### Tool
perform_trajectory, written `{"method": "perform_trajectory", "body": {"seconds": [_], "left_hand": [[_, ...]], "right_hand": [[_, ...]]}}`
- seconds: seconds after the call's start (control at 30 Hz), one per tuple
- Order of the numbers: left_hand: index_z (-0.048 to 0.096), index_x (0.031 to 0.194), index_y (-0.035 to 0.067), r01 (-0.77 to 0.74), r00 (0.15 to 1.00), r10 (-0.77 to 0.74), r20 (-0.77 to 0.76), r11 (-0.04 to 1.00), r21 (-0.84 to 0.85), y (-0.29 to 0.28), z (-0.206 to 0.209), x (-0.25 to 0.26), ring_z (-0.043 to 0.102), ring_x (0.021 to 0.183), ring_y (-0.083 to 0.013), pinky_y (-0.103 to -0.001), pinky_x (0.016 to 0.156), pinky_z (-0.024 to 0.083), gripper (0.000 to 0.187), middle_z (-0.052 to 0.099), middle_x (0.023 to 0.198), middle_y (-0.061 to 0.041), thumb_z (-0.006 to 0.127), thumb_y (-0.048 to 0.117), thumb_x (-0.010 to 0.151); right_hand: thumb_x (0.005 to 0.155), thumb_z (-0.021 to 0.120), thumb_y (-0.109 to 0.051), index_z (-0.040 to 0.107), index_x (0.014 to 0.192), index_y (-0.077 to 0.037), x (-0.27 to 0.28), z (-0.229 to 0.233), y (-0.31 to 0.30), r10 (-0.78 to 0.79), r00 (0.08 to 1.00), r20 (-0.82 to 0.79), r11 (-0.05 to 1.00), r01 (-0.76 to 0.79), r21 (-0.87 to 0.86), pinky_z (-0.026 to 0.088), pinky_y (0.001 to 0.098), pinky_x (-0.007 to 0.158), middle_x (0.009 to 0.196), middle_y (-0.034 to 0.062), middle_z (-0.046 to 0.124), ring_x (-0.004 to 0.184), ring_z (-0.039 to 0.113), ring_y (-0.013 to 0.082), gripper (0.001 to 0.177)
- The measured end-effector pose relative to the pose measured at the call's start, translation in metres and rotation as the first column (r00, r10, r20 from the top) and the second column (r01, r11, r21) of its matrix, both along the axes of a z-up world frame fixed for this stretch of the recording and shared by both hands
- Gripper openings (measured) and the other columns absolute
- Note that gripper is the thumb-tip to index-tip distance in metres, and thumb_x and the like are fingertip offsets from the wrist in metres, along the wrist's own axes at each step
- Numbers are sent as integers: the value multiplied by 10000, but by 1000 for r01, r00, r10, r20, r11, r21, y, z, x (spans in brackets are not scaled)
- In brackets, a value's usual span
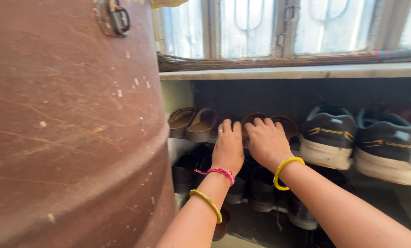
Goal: The person wipes a brown leather sandal with a cloth, then places it on a shelf. They rearrange several pairs of shoes on the shelf and then wipe a pair of dark flip-flops with the same cloth.
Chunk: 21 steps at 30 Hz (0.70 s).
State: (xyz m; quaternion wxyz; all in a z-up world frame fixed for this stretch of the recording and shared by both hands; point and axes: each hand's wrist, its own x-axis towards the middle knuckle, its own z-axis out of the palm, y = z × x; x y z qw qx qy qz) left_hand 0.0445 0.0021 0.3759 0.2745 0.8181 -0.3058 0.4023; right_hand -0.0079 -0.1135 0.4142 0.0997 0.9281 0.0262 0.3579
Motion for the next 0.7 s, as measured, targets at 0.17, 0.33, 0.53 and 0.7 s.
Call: {"method": "perform_trajectory", "body": {"seconds": [0.17,0.33,0.53,0.7], "left_hand": [[440,1322,-94,-228,973,226,-37,972,-59,21,-1,36,421,1352,-434,-434,1107,385,652,432,1384,-267,726,3,744],[455,1369,-28,-532,847,529,-52,842,-91,43,-12,81,427,1409,-419,-519,1178,366,445,465,1438,-180,593,116,972],[373,1496,79,-531,728,346,-591,830,-168,66,-9,107,386,1375,-506,-595,1146,355,598,264,1587,-203,597,145,946],[410,1490,218,-491,806,255,-534,791,-363,64,-27,147,252,1426,-557,-528,1082,384,699,165,1576,-308,655,36,861]], "right_hand": [[786,729,-214,628,1258,-114,27,-2,26,156,987,-47,985,-151,89,494,478,931,1218,99,623,1168,570,331,493],[785,733,-204,548,1369,-76,62,-8,50,336,942,-17,934,-331,131,483,471,976,1344,115,576,1211,545,347,626],[770,755,-198,534,1387,-133,84,-16,76,346,928,-140,936,-331,122,464,464,995,1389,66,567,1247,522,317,659],[796,779,-276,609,1269,-130,94,-21,84,258,962,-93,964,-262,-37,438,483,1016,1216,61,645,1229,531,297,523]]}}
